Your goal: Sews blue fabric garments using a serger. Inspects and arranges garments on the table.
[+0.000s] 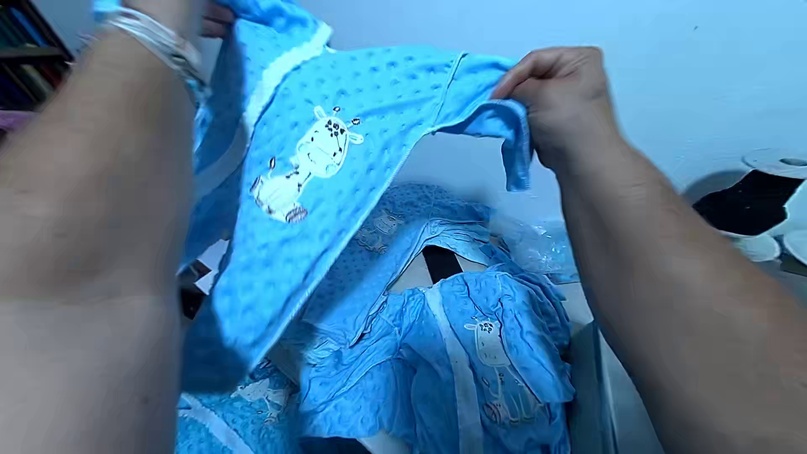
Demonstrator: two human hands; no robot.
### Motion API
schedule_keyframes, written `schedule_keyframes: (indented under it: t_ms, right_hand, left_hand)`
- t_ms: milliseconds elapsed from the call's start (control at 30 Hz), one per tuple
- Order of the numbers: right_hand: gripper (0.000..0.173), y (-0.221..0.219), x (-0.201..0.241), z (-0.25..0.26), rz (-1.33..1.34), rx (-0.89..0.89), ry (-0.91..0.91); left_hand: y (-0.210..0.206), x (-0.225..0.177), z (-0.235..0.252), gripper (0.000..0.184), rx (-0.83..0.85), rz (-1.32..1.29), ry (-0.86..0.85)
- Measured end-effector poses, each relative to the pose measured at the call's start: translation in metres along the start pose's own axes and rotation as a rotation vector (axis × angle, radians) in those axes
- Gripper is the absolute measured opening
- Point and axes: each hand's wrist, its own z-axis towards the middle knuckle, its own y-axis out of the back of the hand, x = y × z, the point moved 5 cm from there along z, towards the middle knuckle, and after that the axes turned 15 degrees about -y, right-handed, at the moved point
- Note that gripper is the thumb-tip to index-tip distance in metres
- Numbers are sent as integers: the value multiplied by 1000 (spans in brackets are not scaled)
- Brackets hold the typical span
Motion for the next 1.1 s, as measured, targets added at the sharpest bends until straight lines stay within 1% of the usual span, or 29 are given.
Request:
schedule_keyframes:
  t_ms: [33,67,100,133,167,233,267,300,333,400,467,500,567,600,667,700,733,767,833,900,933,967,1000,1067,1100]
  right_hand:
    - [25,-9,-22,8,-288,-16,21]
    - [32,-23,-52,13,-543,49,15]
    - [41,-38,-87,13,-726,172,-28]
    - [54,-52,-121,9,-847,305,-117]
    - [61,-63,-149,1,-928,414,-199]
    - [57,-77,-184,-17,-1050,565,-289]
    - [54,-81,-190,-25,-1099,627,-323]
    - [50,-85,-193,-33,-1143,680,-347]
    - [47,-86,-191,-41,-1174,713,-358]
    - [42,-85,-180,-50,-1190,722,-346]
    - [40,-79,-161,-59,-1157,707,-337]
    - [41,-74,-148,-64,-1135,693,-344]
    - [44,-60,-120,-76,-1100,651,-362]
    - [44,-52,-105,-84,-1086,626,-368]
    - [47,-37,-78,-108,-1047,599,-368]
    - [48,-30,-66,-124,-1023,600,-369]
    - [50,-21,-54,-140,-995,611,-366]
    - [51,-11,-42,-156,-961,626,-358]
    - [50,13,-21,-187,-886,656,-326]
    - [48,40,-1,-214,-823,649,-301]
    - [46,54,8,-225,-781,625,-288]
    - [45,67,14,-236,-738,598,-279]
    - [43,78,16,-247,-712,573,-265]
    - [37,96,12,-274,-667,526,-250]
    - [34,103,7,-291,-650,498,-256]
  left_hand:
    - [-41,15,-2,35,25,62,10]
    - [-80,32,-14,59,110,127,39]
    - [-116,49,-34,85,255,196,89]
    - [-147,65,-60,101,406,272,141]
    - [-172,78,-91,103,593,369,189]
    - [-204,111,-145,79,1019,581,233]
    - [-208,124,-164,74,1179,673,290]
    - [-205,136,-180,75,1264,730,341]
    - [-196,148,-191,79,1278,746,391]
    - [-167,158,-205,89,1227,716,448]
    - [-129,147,-223,91,1147,642,496]
    - [-111,141,-238,89,1113,596,495]
    - [-83,130,-279,73,1059,529,424]
    - [-73,126,-302,68,985,536,378]
    - [-59,107,-342,69,850,616,252]
    - [-54,101,-356,69,812,647,178]
    - [-50,99,-363,70,781,652,149]
    - [-46,94,-363,72,746,624,163]
    - [-39,65,-348,68,616,531,188]
    - [-39,15,-326,56,466,427,147]
    - [-46,-12,-315,52,437,364,101]
    - [-58,-37,-308,48,459,295,44]
    - [-77,-62,-305,42,524,229,-32]
    - [-128,-108,-313,32,728,83,-178]
    - [-157,-128,-322,31,836,16,-225]
